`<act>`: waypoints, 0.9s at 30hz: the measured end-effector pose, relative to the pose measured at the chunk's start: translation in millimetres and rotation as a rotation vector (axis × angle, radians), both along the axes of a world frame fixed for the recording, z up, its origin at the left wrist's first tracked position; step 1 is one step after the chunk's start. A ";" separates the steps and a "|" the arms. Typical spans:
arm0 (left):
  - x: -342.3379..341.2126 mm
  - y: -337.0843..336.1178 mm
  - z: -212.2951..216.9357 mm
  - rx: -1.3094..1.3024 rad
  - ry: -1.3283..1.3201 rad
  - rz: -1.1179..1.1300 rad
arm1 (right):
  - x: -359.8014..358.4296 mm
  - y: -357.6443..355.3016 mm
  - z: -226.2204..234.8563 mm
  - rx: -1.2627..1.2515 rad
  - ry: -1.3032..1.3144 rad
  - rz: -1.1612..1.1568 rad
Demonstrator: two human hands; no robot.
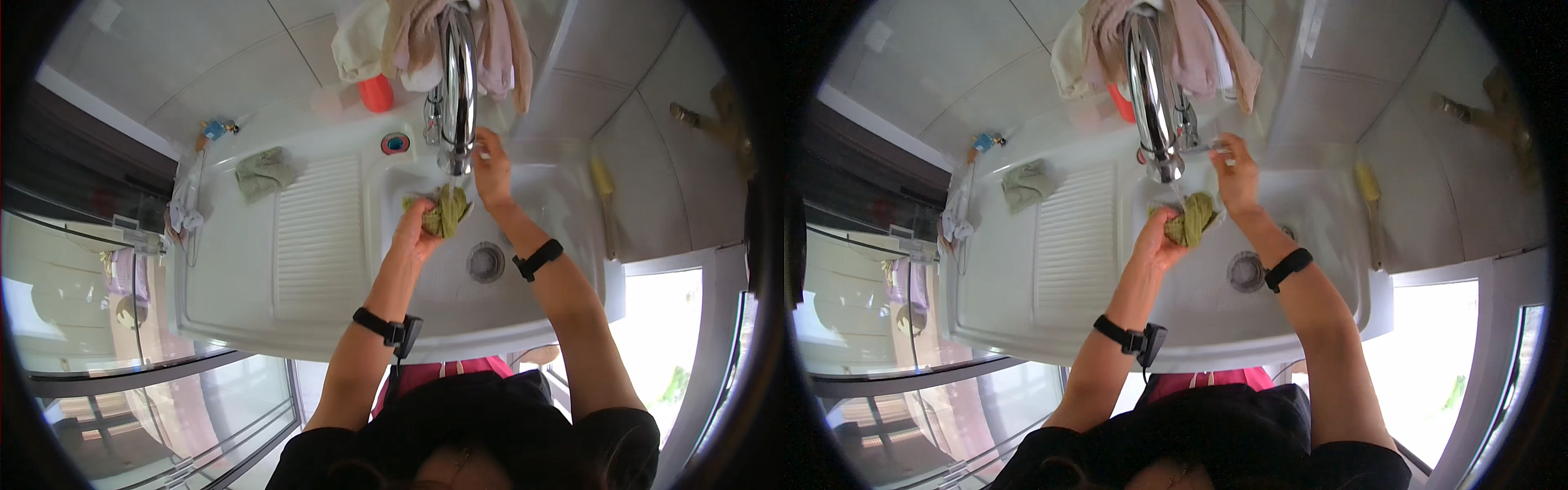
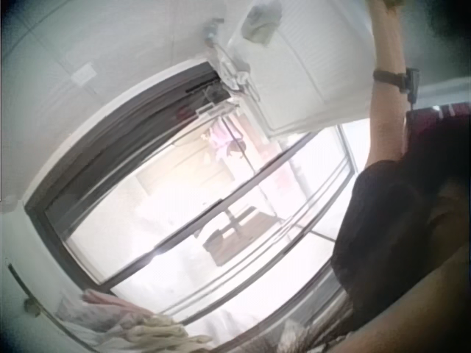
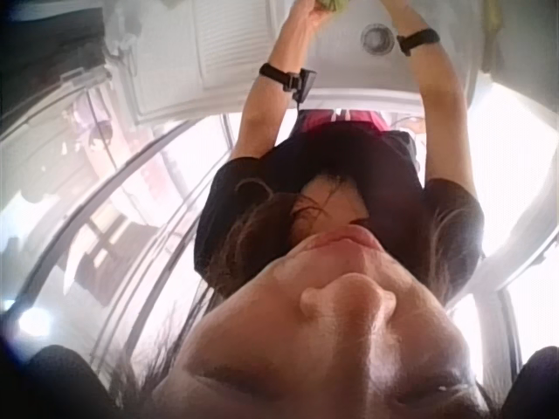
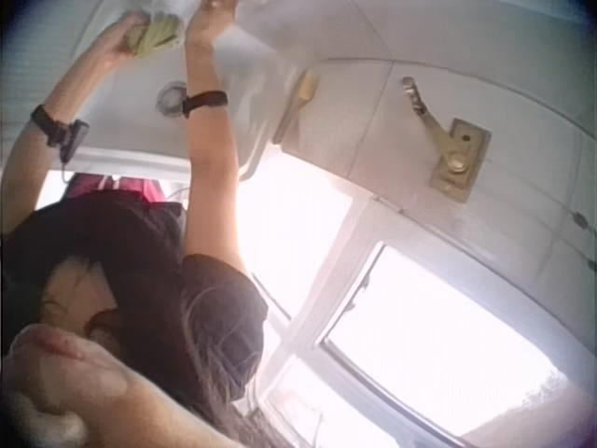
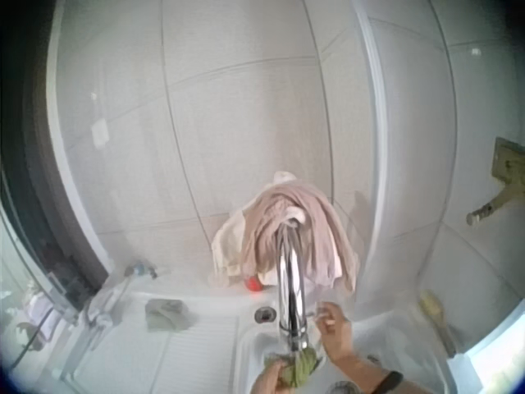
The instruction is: Washing a cloth by hand in a sink and then hanging it to dry.
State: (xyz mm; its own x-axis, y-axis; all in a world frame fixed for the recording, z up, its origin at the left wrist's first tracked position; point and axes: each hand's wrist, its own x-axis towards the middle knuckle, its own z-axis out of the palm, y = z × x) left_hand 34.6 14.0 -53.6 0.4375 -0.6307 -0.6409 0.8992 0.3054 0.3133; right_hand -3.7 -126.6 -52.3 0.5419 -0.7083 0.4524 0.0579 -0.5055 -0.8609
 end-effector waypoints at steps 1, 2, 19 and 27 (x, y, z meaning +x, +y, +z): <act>-0.6 1.2 1.7 0.006 -0.010 0.027 | -9.5 5.2 -6.7 0.136 -0.015 -0.090; 1.2 2.6 -2.4 0.012 -0.003 0.028 | -16.9 4.5 -15.6 0.266 -0.035 -0.179; -19.7 -5.1 -37.5 -0.101 -0.163 -0.069 | 5.3 52.3 -46.7 0.273 0.481 -0.046; -12.8 5.2 -62.9 -0.610 -0.231 -0.085 | -17.2 106.3 -20.0 0.056 0.252 -0.015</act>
